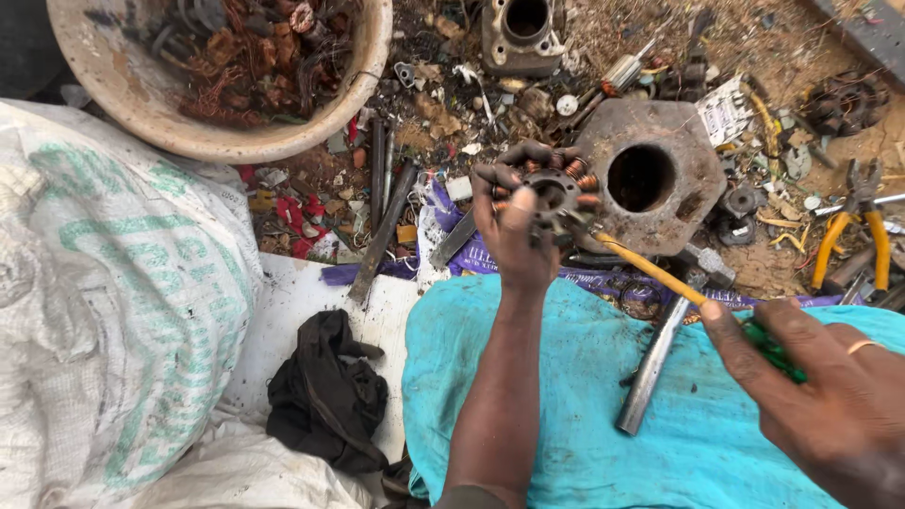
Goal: The person sits on the ground and dismantles small electric motor stators, prying and pulling copper windings out of the metal laminations by hand and with a screwdriver. They use a hammer to knock parts loose, drop scrap copper into a large bowl, and wipe their hands with a cloth.
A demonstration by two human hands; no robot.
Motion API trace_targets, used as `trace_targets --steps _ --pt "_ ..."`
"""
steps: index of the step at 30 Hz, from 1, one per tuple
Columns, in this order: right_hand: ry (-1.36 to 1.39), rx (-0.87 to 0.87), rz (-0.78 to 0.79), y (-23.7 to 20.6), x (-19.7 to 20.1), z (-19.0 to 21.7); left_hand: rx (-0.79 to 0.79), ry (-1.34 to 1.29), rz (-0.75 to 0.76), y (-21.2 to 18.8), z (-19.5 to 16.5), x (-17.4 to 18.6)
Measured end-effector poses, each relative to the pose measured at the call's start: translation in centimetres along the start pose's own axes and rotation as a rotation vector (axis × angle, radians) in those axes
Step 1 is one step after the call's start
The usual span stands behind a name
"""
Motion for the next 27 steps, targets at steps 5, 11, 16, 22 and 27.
trace_targets --steps 5,11,16,22,27 --pt "0.077 -0.067 -0.089 -0.7 -0.2 -0.4 0.204 -0.358 -0.257 0.6 2.9 3.1" --pt "0.126 -0.433 -0.31 -4.6 -7.2 -3.7 0.447 -0.576 -0.286 0.8 4.2 3.1" --pt "0.049 -0.59 -0.235 -8.9 -14.4 -4.3 0.509 -0.616 -0.366 0.3 4.6 2.9" --pt "0.146 -0.473 -0.41 -6.8 -13.0 -2.3 0.418 -0.503 -0.245 0.2 5.2 3.3" --pt "0.449 -0.345 -0.83 1.4 -6.5 0.1 0.398 -0.469 0.073 -0.3 5.0 1.5"
Point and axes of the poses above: each hand's wrist, its own y-axis towards the middle knuckle, its own x-axis out of the back of the hand, z = x × y, the point moved 6 cm from there along y, towards the middle knuckle, and after that the axes turned 15 degrees about x, right-handed, at the moved point
